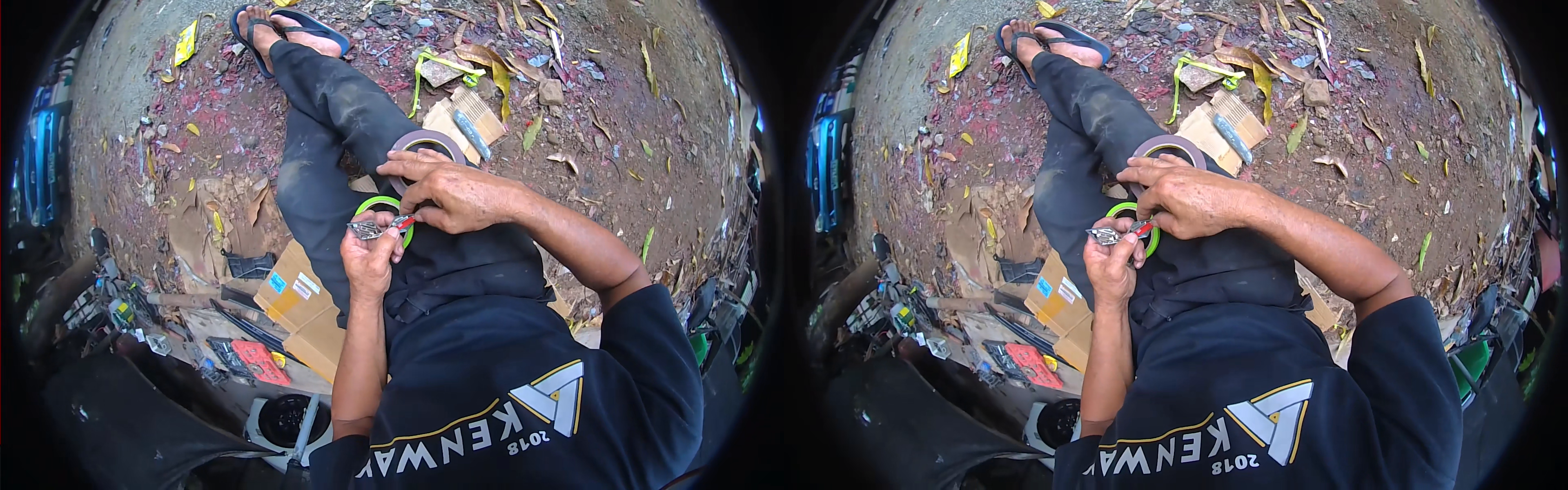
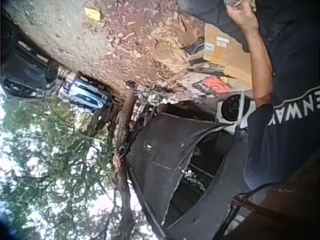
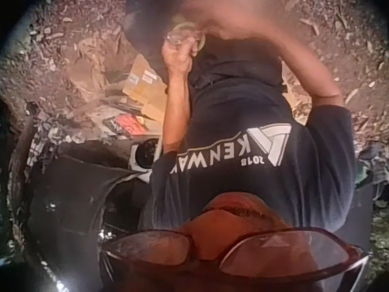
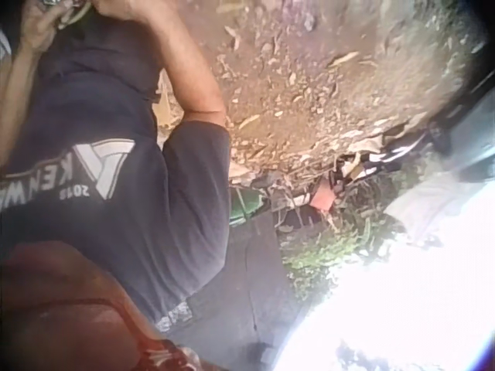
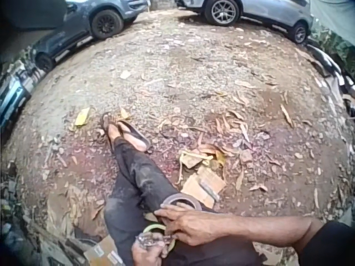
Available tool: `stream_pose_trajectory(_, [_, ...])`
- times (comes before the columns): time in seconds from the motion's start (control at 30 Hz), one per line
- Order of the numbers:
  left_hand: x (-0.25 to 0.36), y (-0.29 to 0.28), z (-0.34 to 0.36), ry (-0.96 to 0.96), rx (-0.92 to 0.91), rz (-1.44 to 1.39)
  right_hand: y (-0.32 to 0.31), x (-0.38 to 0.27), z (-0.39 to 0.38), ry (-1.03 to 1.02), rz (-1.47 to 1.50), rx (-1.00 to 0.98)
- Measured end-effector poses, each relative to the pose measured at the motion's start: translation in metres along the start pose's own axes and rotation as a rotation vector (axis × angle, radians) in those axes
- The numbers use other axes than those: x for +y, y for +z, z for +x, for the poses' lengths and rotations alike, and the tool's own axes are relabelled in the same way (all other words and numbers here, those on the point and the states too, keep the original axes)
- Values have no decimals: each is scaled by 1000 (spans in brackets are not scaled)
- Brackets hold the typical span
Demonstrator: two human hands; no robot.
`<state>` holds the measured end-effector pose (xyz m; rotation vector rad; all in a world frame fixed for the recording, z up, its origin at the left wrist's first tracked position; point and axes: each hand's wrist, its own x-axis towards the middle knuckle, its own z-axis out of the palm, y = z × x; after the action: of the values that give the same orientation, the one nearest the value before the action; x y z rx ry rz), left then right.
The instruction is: Repairing and preparing electronic wiring and components using electrical tape and tools while outdoors.
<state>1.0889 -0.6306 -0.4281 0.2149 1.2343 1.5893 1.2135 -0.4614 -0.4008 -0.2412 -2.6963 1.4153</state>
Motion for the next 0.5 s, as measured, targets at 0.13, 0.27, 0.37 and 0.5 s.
stream_pose_trajectory(0.13, [3,0,3,-78,0,40,-4,-6,0,26,-34,-8])
stream_pose_trajectory(0.27, [5,1,0,-81,82,154,-38,1,-21,195,218,326])
stream_pose_trajectory(0.37, [7,2,0,-109,139,147,-28,65,-54,609,464,672])
stream_pose_trajectory(0.5, [7,-5,-2,-93,88,111,21,165,-93,939,139,583])
